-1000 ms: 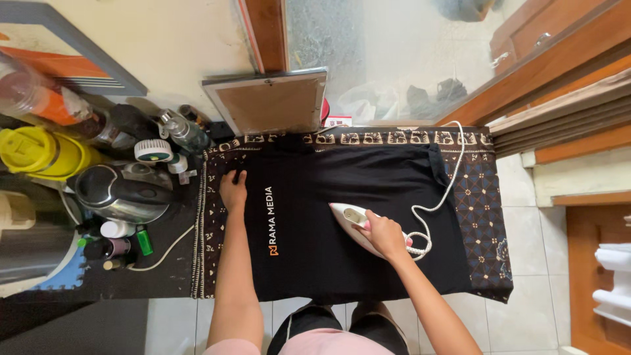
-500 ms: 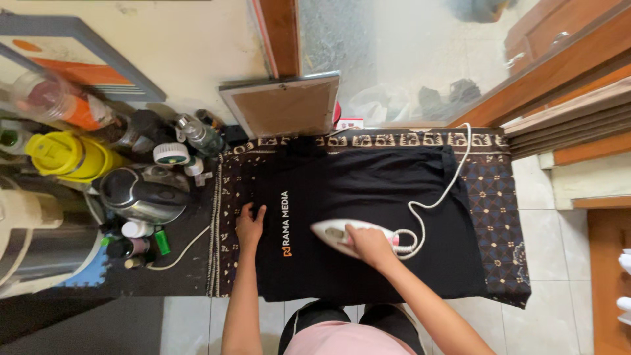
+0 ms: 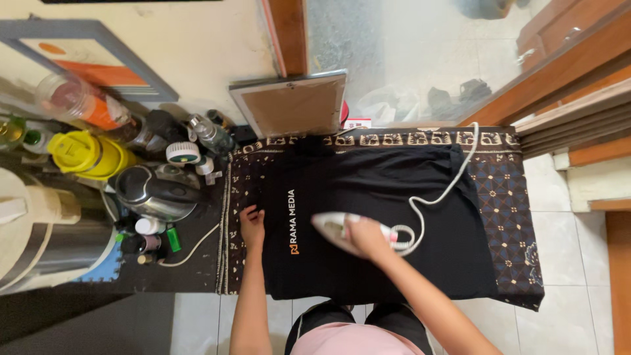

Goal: The person irons a black t-shirt on a patterned tablecloth, smoothing the fabric and using a pink steam iron to remove wrinkles. The person then folds the t-shirt neatly and places it on a pile of other clothes.

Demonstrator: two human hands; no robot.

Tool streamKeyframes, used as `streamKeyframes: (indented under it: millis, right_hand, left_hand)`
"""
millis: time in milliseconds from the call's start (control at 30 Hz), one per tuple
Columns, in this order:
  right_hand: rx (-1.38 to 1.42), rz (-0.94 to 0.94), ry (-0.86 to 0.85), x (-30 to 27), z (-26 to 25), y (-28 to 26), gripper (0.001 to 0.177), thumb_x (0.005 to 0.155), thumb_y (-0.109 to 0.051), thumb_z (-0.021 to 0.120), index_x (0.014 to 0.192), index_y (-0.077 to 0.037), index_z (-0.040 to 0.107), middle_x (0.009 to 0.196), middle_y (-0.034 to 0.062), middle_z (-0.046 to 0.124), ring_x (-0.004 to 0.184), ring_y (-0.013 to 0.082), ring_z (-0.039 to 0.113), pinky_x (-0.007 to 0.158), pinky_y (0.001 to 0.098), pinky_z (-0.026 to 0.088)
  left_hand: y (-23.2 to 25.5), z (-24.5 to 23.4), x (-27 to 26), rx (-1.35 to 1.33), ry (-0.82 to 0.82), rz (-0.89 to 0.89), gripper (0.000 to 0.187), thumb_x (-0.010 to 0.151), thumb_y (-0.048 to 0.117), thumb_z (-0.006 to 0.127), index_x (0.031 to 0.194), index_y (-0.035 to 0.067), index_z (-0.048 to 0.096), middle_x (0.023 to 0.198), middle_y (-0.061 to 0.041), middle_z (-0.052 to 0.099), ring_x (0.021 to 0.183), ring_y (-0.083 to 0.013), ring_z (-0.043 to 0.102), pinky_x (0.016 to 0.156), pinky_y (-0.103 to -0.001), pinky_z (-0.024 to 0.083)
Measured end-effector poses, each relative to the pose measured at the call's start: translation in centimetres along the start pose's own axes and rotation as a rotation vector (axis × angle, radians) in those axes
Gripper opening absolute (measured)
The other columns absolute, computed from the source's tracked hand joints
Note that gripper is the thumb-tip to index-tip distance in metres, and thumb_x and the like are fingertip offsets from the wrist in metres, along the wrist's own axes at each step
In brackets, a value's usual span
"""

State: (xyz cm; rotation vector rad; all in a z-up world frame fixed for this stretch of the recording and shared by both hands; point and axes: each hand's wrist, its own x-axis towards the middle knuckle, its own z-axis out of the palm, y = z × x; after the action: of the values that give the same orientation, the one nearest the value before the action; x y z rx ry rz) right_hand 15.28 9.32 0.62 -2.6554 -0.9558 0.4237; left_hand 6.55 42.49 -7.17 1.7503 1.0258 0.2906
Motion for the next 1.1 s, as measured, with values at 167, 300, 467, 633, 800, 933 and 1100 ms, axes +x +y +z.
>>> streamKeyframes:
  millis: [167,300,467,633,800,933,1100]
  right_hand:
    - [0.084,0.016,-0.090,-6.9,-0.2,0.6,0.041,0.084,-0.035,0.070,0.114,-0.007,0.066,0.078,0.0146,0.074,0.077,0.0366,0.072,0.067,0.0489,0.055]
    - [-0.027,0.240,0.039,-6.5,-2.5,5.7,0.043,0.084,-0.039,0.070,0.114,-0.009,0.068,0.072,0.0171,0.072,0.067,0.0362,0.073,0.061,0.0493,0.055]
    - [0.000,0.508,0.198,-4.0,-7.3,12.8,0.040,0.089,-0.048,0.069,0.098,-0.010,0.065,0.076,0.0219,0.072,0.074,0.0430,0.071,0.063,0.0546,0.055]
    - [0.056,0.570,0.149,-3.3,-8.4,13.8,0.051,0.083,-0.057,0.073,0.093,-0.008,0.066,0.081,0.0226,0.072,0.079,0.0433,0.072,0.067,0.0550,0.056]
    - [-0.025,0.456,0.038,-6.9,-4.7,9.4,0.027,0.086,-0.039,0.067,0.101,-0.018,0.072,0.082,0.0186,0.074,0.077,0.0387,0.074,0.069,0.0517,0.059]
    - [0.041,0.259,0.022,-12.2,-3.4,6.9,0.039,0.082,-0.045,0.070,0.109,-0.016,0.069,0.075,0.0171,0.074,0.070,0.0394,0.072,0.061,0.0522,0.057]
    - [-0.097,0.449,0.037,-13.1,-3.6,13.1,0.037,0.087,-0.047,0.066,0.110,-0.018,0.068,0.076,0.0184,0.074,0.069,0.0385,0.073,0.061,0.0521,0.057]
  left_hand:
    - [5.6,-0.4,-6.6,0.439,0.159,0.299,0.054,0.091,0.013,0.072,0.141,0.011,0.052,0.143,-0.020,0.051,0.131,-0.0408,0.047,0.103,-0.055,0.042]
    - [8.3,1.1,-12.4,0.527,-0.069,0.668,0.055,0.093,0.011,0.068,0.144,0.010,0.049,0.152,-0.018,0.045,0.138,-0.0405,0.045,0.113,-0.056,0.037]
    - [7.2,4.8,-16.9,0.672,-0.466,0.735,0.073,0.092,0.029,0.071,0.156,0.016,0.038,0.165,-0.011,0.031,0.152,-0.0365,0.026,0.121,-0.061,0.019]
    - [5.7,5.5,-18.6,0.813,-0.692,0.580,0.093,0.090,0.047,0.072,0.161,0.025,0.017,0.170,-0.002,0.010,0.157,-0.0291,0.006,0.120,-0.067,0.007]
    - [5.4,5.5,-18.1,0.866,-0.743,0.529,0.101,0.086,0.047,0.076,0.163,0.030,0.012,0.172,0.004,0.004,0.158,-0.0246,0.002,0.121,-0.069,0.005]
    - [5.2,5.5,-18.1,0.864,-0.745,0.517,0.102,0.084,0.045,0.078,0.163,0.032,0.013,0.172,0.005,0.004,0.159,-0.0237,0.001,0.122,-0.068,0.005]
    - [5.5,5.7,-18.5,0.878,-0.738,0.490,0.104,0.084,0.044,0.079,0.162,0.033,0.011,0.172,0.006,0.001,0.159,-0.0233,0.000,0.121,-0.069,0.005]
